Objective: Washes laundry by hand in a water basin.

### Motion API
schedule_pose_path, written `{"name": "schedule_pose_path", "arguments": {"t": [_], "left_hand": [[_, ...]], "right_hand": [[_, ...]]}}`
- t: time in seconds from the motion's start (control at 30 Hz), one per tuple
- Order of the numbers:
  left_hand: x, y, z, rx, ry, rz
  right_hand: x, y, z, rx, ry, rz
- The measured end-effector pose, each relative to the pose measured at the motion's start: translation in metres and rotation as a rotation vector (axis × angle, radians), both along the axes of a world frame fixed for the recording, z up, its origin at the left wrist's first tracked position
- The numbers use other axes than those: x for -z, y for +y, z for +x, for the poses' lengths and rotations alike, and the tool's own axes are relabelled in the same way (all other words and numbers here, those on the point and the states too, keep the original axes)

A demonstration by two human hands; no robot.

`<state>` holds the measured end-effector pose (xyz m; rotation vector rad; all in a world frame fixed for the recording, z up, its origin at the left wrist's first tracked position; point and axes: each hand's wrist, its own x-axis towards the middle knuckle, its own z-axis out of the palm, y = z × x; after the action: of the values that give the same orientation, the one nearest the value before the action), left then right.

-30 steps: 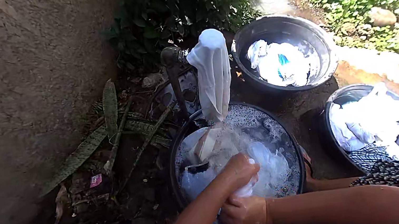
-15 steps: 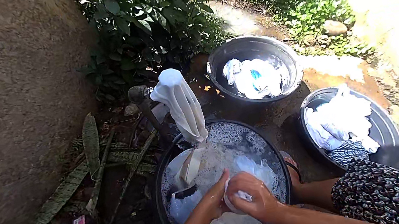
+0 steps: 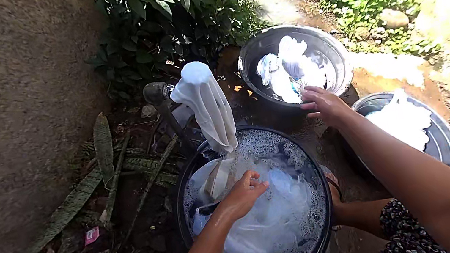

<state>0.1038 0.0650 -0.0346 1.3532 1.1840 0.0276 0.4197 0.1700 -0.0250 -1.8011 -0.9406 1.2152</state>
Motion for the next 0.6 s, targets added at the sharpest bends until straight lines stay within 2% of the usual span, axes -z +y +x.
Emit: {"name": "schedule_pose_path", "arguments": {"t": [0.1,0.13,0.2,0.3,0.4,0.47,0.53,0.6], "left_hand": [[0.003,-0.001,0.000,0.121,0.073,-0.007],[0.004,-0.001,0.001,0.156,0.092,0.001],[0.008,-0.002,0.004,0.231,0.130,0.036],[0.010,-0.007,0.003,0.327,0.194,0.078],[0.012,-0.011,0.001,0.390,0.260,0.107],[0.015,-0.015,0.004,0.409,0.309,0.119],[0.021,-0.023,0.010,0.408,0.359,0.133],[0.035,-0.044,0.020,0.380,0.323,0.158]], "right_hand": [[0.085,-0.057,-0.018,-0.574,-0.319,-0.296],[0.110,-0.076,-0.028,-0.702,-0.411,-0.379],[0.144,-0.108,-0.050,-0.771,-0.533,-0.445],[0.162,-0.138,-0.081,-0.808,-0.586,-0.459],[0.155,-0.144,-0.088,-0.977,-0.384,-0.454],[0.123,-0.136,-0.074,-1.135,-0.241,-0.470],[0.085,-0.122,-0.045,-1.223,-0.261,-0.407],[0.043,-0.105,-0.002,-1.194,-0.420,-0.359]]}}
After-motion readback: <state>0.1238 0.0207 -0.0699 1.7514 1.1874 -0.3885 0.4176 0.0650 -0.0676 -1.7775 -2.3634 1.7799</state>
